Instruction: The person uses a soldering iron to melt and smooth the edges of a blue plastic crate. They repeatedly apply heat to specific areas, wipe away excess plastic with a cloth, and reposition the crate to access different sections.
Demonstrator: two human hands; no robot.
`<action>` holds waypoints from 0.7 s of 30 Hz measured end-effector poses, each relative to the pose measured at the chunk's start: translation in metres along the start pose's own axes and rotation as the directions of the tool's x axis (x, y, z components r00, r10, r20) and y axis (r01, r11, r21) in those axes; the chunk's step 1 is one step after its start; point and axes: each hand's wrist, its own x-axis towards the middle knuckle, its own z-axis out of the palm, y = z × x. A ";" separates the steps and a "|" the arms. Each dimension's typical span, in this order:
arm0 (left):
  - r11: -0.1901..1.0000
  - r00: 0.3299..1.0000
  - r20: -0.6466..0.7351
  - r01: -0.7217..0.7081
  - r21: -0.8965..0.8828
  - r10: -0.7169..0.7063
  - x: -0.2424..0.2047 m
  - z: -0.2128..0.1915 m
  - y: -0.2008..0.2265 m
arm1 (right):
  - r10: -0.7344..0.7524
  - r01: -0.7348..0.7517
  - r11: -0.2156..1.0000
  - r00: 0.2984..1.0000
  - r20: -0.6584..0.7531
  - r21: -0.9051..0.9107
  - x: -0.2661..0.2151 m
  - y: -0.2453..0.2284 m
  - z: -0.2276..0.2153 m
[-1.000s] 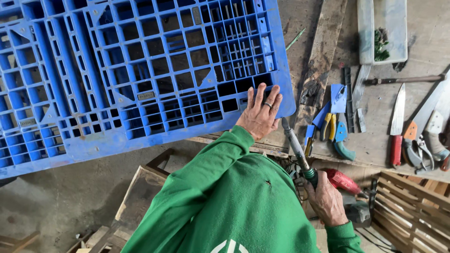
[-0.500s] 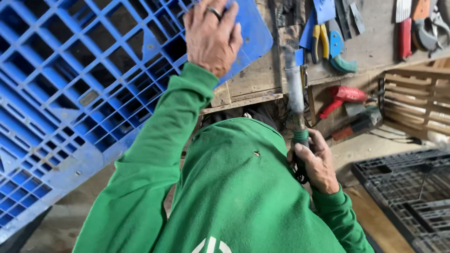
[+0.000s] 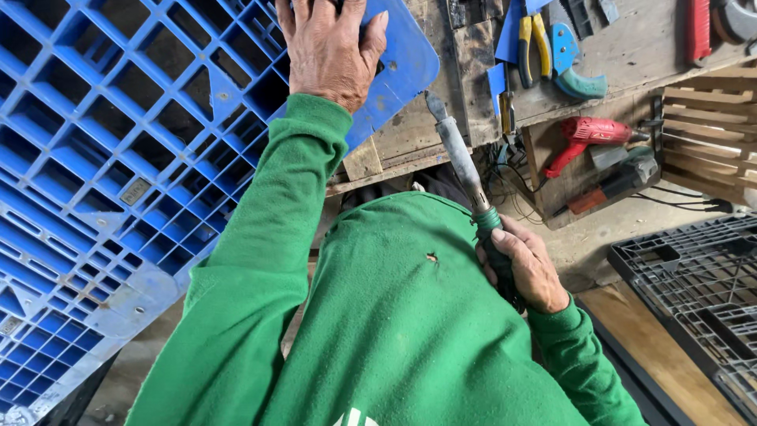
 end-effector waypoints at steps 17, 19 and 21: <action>0.999 0.999 0.028 0.037 -0.025 -0.036 0.003 -0.001 0.001 | 0.084 -0.081 0.995 0.995 0.061 -0.063 0.013 -0.017 -0.018; 0.998 0.997 0.055 0.057 -0.023 -0.056 0.001 -0.001 0.001 | 0.042 -0.038 0.997 0.998 0.054 -0.070 0.011 -0.016 -0.016; 0.998 0.997 0.048 0.057 -0.019 -0.056 0.001 -0.001 0.002 | 0.030 -0.023 0.995 0.998 0.061 -0.101 0.009 -0.016 -0.016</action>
